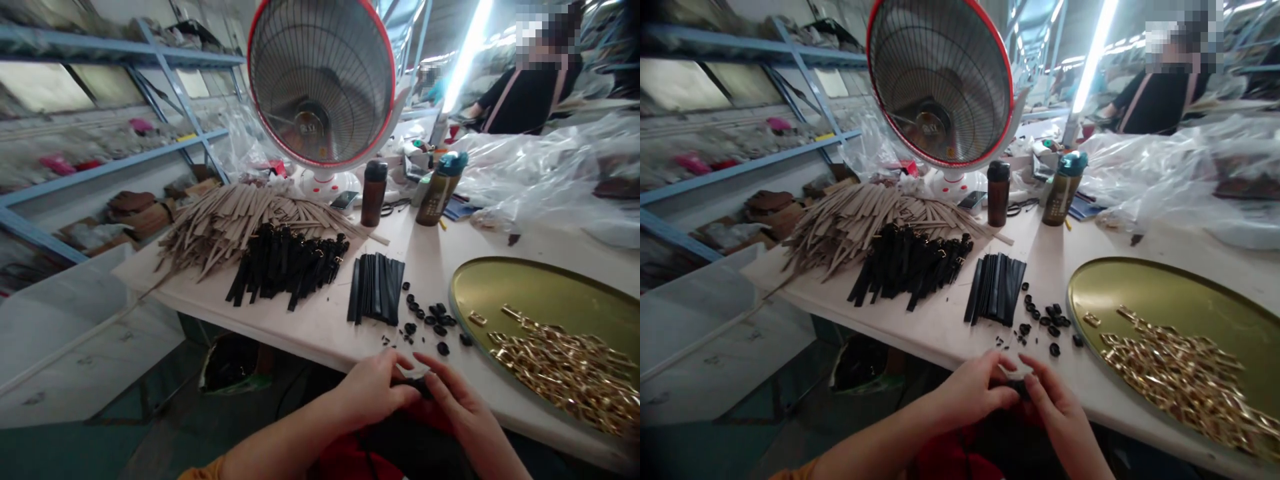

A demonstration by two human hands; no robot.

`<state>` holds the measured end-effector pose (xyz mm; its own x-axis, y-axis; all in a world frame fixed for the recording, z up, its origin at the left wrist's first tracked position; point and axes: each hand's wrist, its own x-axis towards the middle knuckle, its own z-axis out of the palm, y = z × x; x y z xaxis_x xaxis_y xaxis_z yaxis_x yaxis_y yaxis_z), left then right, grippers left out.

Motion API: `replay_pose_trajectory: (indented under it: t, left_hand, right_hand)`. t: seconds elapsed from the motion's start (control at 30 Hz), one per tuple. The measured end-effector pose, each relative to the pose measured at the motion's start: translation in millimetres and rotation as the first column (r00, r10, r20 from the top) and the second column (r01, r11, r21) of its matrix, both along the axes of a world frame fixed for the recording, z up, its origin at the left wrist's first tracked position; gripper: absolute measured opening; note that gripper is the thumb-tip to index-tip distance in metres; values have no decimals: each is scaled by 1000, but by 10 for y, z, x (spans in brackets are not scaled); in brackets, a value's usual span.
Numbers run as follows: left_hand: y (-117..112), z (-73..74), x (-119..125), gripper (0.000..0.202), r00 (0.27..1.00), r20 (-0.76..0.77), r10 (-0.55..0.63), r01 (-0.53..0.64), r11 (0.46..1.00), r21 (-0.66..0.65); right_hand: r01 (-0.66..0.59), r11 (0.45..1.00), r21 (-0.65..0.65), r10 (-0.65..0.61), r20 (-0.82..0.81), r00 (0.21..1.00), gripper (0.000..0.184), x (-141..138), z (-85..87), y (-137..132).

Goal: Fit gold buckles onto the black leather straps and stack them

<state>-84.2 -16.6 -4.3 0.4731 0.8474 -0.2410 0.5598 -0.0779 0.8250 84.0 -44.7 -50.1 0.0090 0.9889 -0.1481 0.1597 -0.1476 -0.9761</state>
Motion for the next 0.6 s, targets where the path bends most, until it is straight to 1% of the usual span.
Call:
replay_pose_trajectory:
  t: [0.03, 0.07, 0.1, 0.13, 0.17, 0.2, 0.23, 0.27, 0.33, 0.4, 0.47, 0.53, 0.6]
  left_hand:
    - [125, 4, -61, 33, 1000, -25, 15, -14, 999, 44]
    - [284, 15, -145, 27, 990, -113, 89, -69, 983, 173]
    - [471, 32, -249, 26, 977, -147, 157, -120, 965, 234]
    - [678, 51, -370, 26, 955, -177, 237, -175, 935, 309]
    - [892, 68, -499, 25, 876, -285, 390, -211, 839, 501]
    - [1102, 79, -628, 28, 833, -312, 456, -225, 796, 562]
    - [1295, 82, -748, 29, 808, -328, 489, -231, 776, 587]
    - [1460, 77, -851, 29, 789, -351, 504, -225, 770, 597]
    - [1682, 53, -985, 27, 765, -395, 508, -195, 768, 610]
    - [1753, 27, -1007, 26, 754, -424, 501, -157, 765, 625]
    - [1708, 3, -915, 25, 760, -447, 472, -101, 765, 636]
    - [1603, -27, -729, 24, 781, -471, 410, -27, 776, 631]
    - [1491, -71, -485, 24, 803, -492, 337, 40, 793, 608]
  right_hand:
    - [32, 999, -17, -32, -29, 999, 52, -5, -18, 61]
    - [76, 997, -12, -77, -42, 996, 56, 3, -33, 123]
    - [121, 993, 7, -120, -37, 992, 59, 25, -46, 181]
    - [155, 987, 29, -155, -16, 988, 59, 59, -58, 234]
    - [174, 984, 45, -175, 20, 984, 58, 103, -74, 277]
    - [180, 982, 59, -184, 73, 980, 55, 155, -94, 311]
    - [180, 981, 72, -189, 138, 972, 52, 211, -120, 335]
    - [187, 978, 89, -202, 205, 958, 48, 269, -152, 349]
    - [209, 967, 144, -245, 313, 918, 41, 373, -230, 360]
    - [208, 958, 197, -268, 363, 892, 35, 446, -309, 356]
    - [192, 954, 229, -268, 365, 892, 31, 481, -370, 349]
    - [201, 949, 245, -280, 352, 893, 29, 489, -405, 342]
    - [224, 942, 249, -302, 341, 890, 30, 486, -418, 335]
